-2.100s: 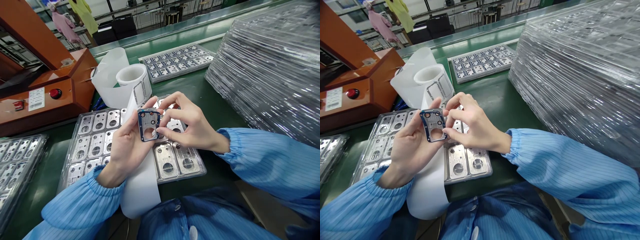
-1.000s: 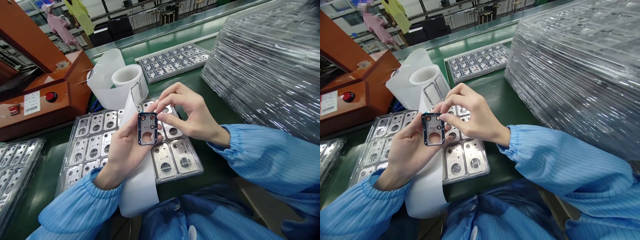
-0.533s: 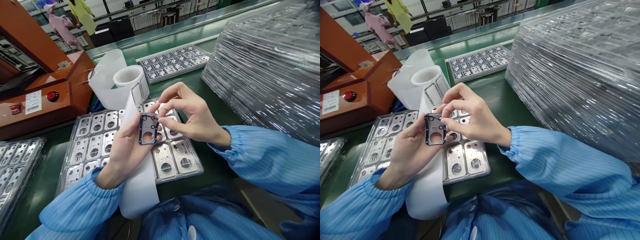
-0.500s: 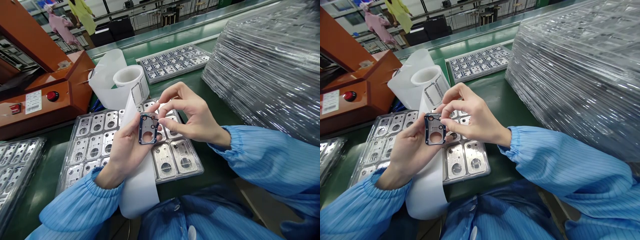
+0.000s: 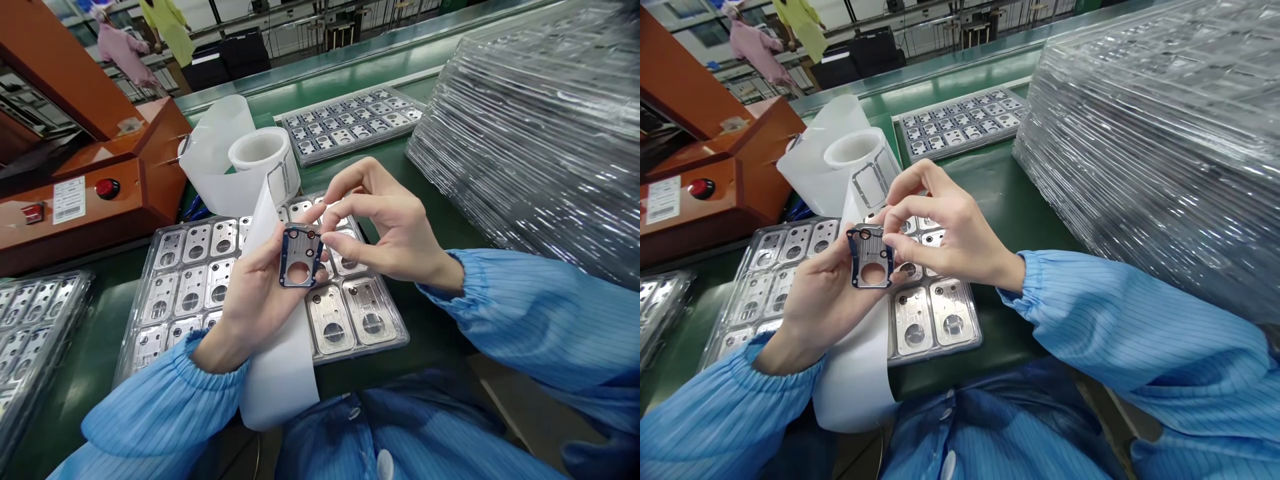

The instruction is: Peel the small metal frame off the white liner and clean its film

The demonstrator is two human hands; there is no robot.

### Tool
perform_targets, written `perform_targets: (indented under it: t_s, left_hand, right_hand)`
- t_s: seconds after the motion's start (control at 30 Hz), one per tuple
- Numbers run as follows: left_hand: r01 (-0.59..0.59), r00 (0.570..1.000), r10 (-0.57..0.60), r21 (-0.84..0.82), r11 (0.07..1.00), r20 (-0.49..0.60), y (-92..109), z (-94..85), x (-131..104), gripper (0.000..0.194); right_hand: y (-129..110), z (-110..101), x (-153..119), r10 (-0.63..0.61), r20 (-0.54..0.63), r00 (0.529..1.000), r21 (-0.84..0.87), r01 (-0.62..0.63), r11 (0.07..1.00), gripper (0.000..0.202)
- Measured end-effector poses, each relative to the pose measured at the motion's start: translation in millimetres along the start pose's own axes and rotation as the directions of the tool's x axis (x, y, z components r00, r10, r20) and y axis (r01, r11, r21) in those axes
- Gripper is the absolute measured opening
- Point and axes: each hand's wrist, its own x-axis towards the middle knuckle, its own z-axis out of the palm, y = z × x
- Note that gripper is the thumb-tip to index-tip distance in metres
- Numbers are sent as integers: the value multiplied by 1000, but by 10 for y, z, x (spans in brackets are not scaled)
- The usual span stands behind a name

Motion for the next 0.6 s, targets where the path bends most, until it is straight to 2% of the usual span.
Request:
perform_targets:
  t_s: [0.6]
  left_hand:
    - [31,999,-31,12,999,33,8,17,-14,39]
  right_hand:
    - [2,21,6,64,-55,996,-33,-66,997,12]
